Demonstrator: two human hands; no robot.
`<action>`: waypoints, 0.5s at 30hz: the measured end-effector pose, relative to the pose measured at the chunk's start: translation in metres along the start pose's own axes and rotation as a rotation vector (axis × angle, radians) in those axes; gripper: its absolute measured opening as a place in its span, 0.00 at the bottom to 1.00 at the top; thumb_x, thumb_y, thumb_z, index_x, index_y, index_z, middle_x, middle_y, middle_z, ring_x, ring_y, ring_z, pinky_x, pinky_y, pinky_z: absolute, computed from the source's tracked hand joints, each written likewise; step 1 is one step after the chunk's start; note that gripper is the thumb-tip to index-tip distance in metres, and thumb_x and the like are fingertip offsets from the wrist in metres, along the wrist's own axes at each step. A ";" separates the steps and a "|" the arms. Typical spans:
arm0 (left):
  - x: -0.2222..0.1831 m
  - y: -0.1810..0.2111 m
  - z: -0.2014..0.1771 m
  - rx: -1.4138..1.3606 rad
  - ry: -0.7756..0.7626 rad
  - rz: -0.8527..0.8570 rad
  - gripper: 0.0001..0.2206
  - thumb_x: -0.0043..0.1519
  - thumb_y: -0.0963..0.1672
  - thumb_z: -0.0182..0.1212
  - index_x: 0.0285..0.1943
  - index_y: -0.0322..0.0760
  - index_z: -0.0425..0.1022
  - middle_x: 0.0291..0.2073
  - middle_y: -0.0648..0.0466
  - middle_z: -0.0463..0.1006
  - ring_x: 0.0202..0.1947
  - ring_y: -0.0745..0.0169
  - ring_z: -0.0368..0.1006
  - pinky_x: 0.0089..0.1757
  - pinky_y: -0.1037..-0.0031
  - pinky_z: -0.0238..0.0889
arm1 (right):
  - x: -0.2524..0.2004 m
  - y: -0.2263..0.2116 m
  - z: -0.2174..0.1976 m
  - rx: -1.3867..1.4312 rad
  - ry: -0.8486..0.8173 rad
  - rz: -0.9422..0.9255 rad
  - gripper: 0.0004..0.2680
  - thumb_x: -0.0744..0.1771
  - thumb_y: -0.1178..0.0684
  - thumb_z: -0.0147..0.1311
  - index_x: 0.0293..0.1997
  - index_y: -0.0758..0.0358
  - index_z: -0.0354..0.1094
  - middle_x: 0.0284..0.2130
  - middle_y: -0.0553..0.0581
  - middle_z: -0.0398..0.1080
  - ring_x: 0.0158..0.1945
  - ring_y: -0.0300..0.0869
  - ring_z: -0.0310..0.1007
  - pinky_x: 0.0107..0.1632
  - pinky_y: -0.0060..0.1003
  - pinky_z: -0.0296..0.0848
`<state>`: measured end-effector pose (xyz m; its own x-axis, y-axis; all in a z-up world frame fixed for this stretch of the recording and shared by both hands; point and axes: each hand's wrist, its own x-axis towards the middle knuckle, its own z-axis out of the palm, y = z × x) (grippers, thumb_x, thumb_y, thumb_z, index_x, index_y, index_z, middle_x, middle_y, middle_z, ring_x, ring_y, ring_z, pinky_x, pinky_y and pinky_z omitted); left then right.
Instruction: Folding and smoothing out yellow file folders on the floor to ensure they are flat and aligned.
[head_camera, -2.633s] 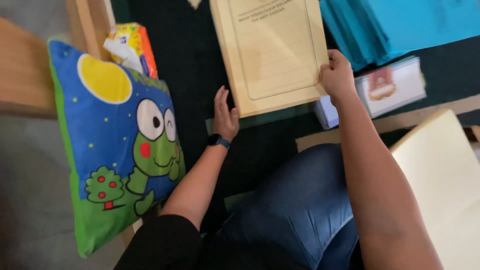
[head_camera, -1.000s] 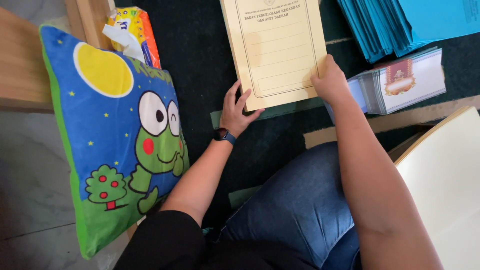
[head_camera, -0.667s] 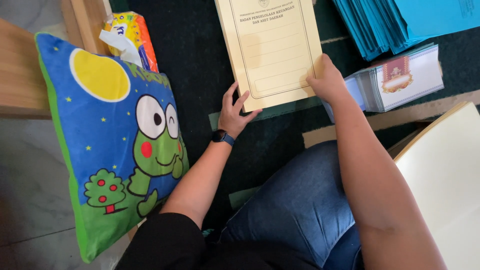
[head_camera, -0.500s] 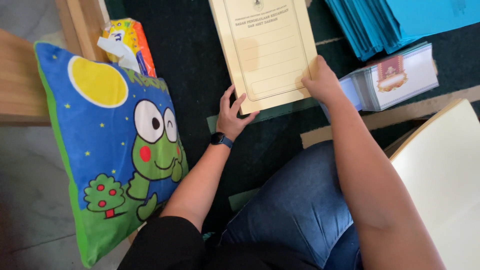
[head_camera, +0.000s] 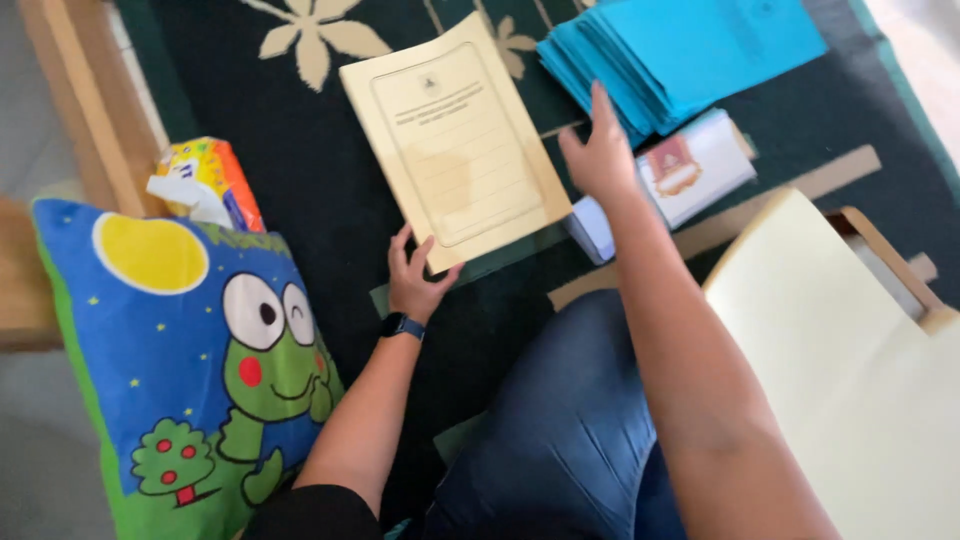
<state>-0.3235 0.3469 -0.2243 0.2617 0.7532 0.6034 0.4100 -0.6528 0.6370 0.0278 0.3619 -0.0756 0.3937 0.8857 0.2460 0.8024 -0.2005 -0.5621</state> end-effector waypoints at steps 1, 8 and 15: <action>-0.002 0.000 0.001 -0.012 -0.008 0.013 0.25 0.53 0.49 0.81 0.55 0.34 0.77 0.66 0.36 0.64 0.65 0.34 0.65 0.65 0.42 0.57 | -0.005 -0.014 -0.036 -0.006 0.015 0.012 0.29 0.69 0.48 0.58 0.76 0.69 0.45 0.73 0.70 0.53 0.76 0.56 0.51 0.73 0.46 0.53; 0.004 0.005 -0.003 -0.020 -0.003 0.040 0.25 0.55 0.49 0.77 0.56 0.32 0.76 0.64 0.34 0.63 0.64 0.32 0.65 0.61 0.48 0.64 | -0.159 -0.054 -0.255 0.214 0.065 0.252 0.17 0.71 0.55 0.48 0.69 0.69 0.57 0.67 0.64 0.60 0.70 0.52 0.58 0.69 0.47 0.58; 0.004 0.018 -0.012 -0.031 -0.068 0.036 0.20 0.62 0.46 0.62 0.60 0.27 0.73 0.68 0.30 0.60 0.64 0.24 0.58 0.60 0.38 0.55 | -0.471 0.032 -0.326 -0.191 0.195 1.005 0.16 0.71 0.49 0.47 0.65 0.61 0.71 0.60 0.59 0.73 0.63 0.51 0.70 0.64 0.47 0.63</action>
<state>-0.3255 0.3366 -0.2045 0.3350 0.7326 0.5926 0.3722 -0.6806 0.6311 0.0142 -0.1978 0.0483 0.9719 0.1940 -0.1337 0.1151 -0.8863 -0.4486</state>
